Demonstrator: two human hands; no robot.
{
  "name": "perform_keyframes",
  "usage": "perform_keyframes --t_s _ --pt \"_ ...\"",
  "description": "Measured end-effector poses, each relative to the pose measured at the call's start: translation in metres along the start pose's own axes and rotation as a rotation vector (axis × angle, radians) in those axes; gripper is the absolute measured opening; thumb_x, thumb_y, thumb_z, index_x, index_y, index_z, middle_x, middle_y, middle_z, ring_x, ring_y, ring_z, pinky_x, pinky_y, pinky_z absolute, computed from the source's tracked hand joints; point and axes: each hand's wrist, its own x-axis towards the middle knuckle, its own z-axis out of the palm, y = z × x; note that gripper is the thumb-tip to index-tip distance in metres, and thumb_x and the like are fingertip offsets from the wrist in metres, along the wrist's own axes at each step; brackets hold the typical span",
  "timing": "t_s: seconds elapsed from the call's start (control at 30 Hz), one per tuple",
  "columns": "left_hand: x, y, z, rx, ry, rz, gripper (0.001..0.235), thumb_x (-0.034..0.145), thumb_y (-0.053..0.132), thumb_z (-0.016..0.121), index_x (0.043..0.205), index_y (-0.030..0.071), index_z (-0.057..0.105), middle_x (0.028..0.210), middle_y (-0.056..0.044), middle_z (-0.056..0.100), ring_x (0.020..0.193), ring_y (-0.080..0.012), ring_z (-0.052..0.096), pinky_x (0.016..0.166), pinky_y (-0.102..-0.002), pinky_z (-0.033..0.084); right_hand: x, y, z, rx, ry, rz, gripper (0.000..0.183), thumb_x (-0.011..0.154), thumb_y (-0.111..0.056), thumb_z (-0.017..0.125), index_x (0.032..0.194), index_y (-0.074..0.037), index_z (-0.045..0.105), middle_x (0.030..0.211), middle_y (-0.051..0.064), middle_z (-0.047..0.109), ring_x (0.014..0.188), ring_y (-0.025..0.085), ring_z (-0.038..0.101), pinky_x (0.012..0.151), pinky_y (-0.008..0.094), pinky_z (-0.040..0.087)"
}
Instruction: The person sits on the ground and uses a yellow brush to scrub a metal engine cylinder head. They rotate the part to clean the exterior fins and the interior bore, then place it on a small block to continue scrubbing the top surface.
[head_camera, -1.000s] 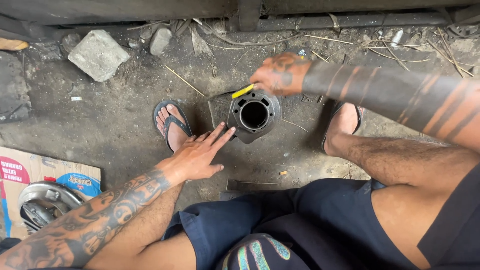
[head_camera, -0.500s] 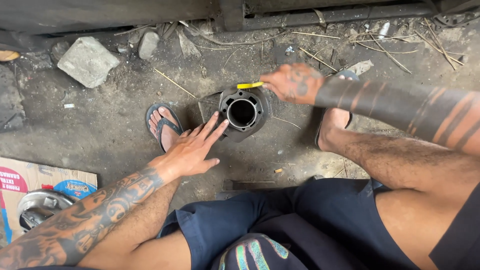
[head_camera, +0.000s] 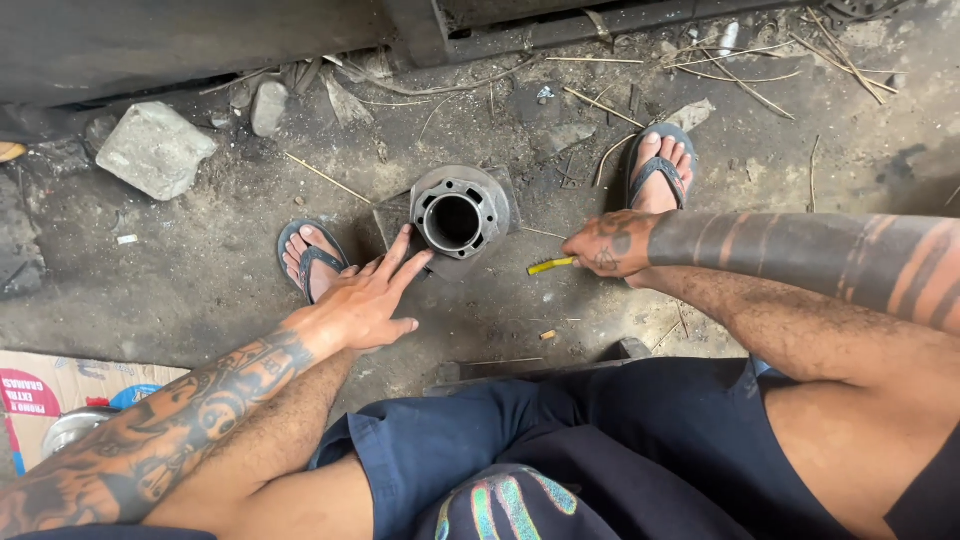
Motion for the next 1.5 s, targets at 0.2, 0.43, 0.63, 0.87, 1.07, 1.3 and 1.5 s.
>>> perform_keyframes --t_s 0.2,0.43,0.63,0.87,1.07,1.3,1.5 --pt "0.003 -0.005 0.003 0.02 0.004 -0.01 0.096 0.092 0.044 0.062 0.166 0.026 0.004 0.173 -0.01 -0.014 0.152 -0.0414 0.028 0.12 -0.063 0.027 0.023 0.005 -0.022 -0.079 -0.222 -0.126 0.021 0.1 -0.015 0.053 0.112 -0.016 0.07 0.077 0.007 0.072 0.071 0.023 0.073 0.075 0.04 0.062" --pt "-0.005 -0.01 0.005 0.0 0.023 -0.019 0.098 0.092 0.044 0.061 0.166 0.032 -0.002 0.174 -0.009 -0.007 0.151 -0.0404 0.029 0.119 -0.063 0.029 0.054 0.013 -0.055 -0.1 0.146 -0.28 0.013 0.096 -0.024 0.056 0.1 -0.018 0.066 0.063 -0.005 0.059 0.058 0.018 0.065 0.062 0.032 0.057" --pt "-0.009 -0.016 0.014 -0.054 -0.003 -0.07 0.099 0.093 0.043 0.062 0.166 0.031 -0.004 0.174 -0.007 -0.01 0.152 -0.0408 0.026 0.119 -0.065 0.027 0.052 -0.012 -0.089 0.114 0.109 -0.083 0.02 0.092 -0.028 0.056 0.098 -0.014 0.07 0.076 0.014 0.067 0.08 0.035 0.07 0.072 0.045 0.056" --pt "-0.012 -0.016 0.014 -0.082 -0.03 -0.045 0.097 0.093 0.042 0.061 0.166 0.027 -0.002 0.173 -0.009 -0.009 0.151 -0.0413 0.029 0.117 -0.066 0.031 0.062 -0.054 -0.089 0.183 -0.331 0.394 0.034 0.099 -0.045 0.054 0.119 -0.028 0.076 0.099 0.004 0.079 0.107 0.025 0.073 0.095 0.039 0.054" --pt "-0.018 -0.011 0.006 -0.139 -0.045 -0.028 0.095 0.094 0.041 0.06 0.166 0.025 0.0 0.173 -0.011 -0.008 0.151 -0.0426 0.029 0.117 -0.063 0.031 0.066 -0.09 -0.127 0.399 -0.492 0.34 0.036 0.102 -0.022 0.054 0.123 0.002 0.071 0.108 0.026 0.074 0.086 0.032 0.078 0.07 0.038 0.067" --pt "-0.019 -0.01 0.007 -0.133 -0.069 -0.079 0.096 0.093 0.042 0.06 0.166 0.029 0.0 0.174 -0.008 -0.008 0.152 -0.0404 0.028 0.12 -0.062 0.027 0.074 -0.074 -0.115 0.429 -0.512 0.305 0.032 0.101 -0.021 0.057 0.117 0.0 0.075 0.098 0.021 0.075 0.08 0.027 0.077 0.064 0.034 0.068" --pt "-0.019 -0.007 0.006 -0.147 -0.067 -0.063 0.095 0.094 0.04 0.061 0.166 0.027 0.001 0.174 -0.01 -0.005 0.151 -0.0427 0.028 0.12 -0.063 0.027 0.069 -0.067 -0.105 0.393 -0.44 0.351 0.033 0.106 -0.019 0.055 0.131 -0.002 0.068 0.105 0.023 0.074 0.083 0.027 0.076 0.07 0.034 0.066"
